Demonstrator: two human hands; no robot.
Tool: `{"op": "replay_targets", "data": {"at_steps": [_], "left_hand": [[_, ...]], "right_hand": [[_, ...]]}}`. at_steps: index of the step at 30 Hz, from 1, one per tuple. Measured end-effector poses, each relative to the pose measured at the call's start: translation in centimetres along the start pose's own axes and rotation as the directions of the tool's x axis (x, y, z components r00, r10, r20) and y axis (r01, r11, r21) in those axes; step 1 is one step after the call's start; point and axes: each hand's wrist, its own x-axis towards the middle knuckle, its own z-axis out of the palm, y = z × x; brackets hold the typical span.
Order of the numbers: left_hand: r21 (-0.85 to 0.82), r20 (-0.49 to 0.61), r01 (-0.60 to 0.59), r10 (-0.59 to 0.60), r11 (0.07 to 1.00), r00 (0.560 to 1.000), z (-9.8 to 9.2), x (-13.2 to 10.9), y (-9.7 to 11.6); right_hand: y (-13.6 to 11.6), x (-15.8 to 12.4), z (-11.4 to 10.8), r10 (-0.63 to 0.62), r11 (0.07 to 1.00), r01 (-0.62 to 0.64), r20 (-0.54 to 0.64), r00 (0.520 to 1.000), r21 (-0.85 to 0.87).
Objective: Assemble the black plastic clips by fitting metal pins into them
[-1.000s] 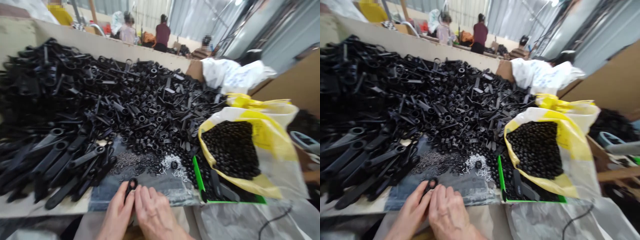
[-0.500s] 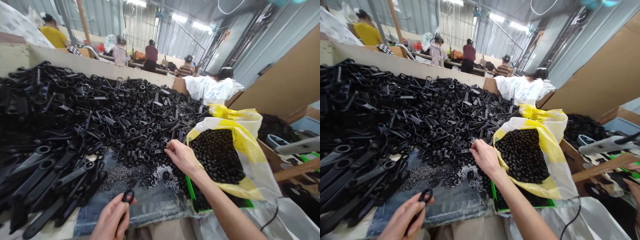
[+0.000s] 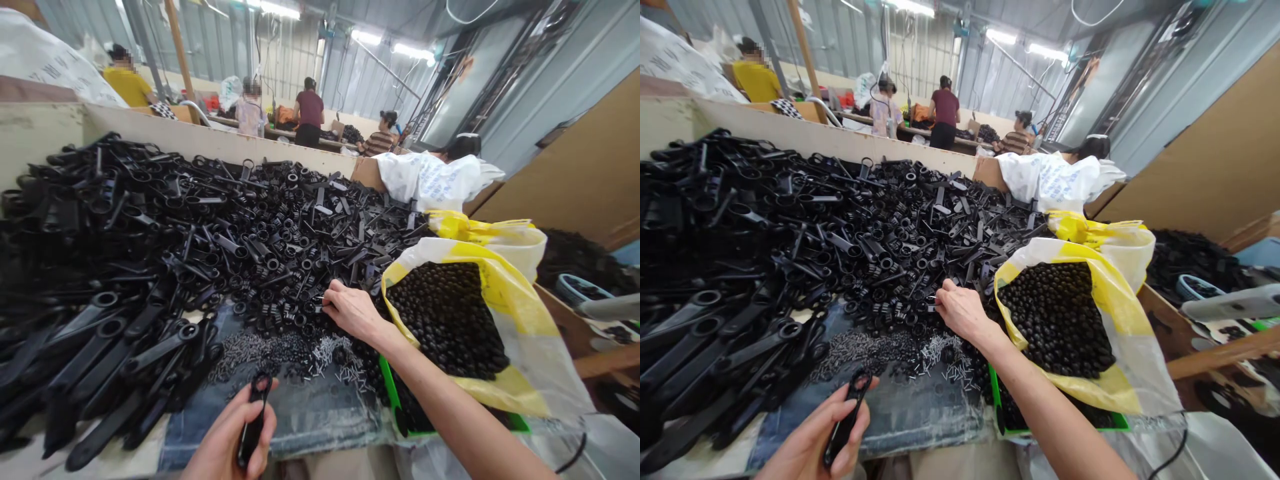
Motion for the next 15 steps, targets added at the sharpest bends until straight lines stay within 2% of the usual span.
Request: {"op": "replay_targets", "data": {"at_steps": [9, 15], "left_hand": [[-0.026, 0.037, 0.023, -0.022, 0.999, 0.999, -1.0, -0.1, 0.0], [-0.022, 0.035, -0.04, 0.041, 0.999, 0.999, -1.0, -0.9, 0.7]], "right_hand": [[-0.8, -0.5, -0.2, -0.024, 1.0, 0.024, 0.01, 1.0, -0.005], [-1.1, -1.1, -1.2, 0.048, 0.998, -0.044, -0.148, 0.988, 0.035]]}}
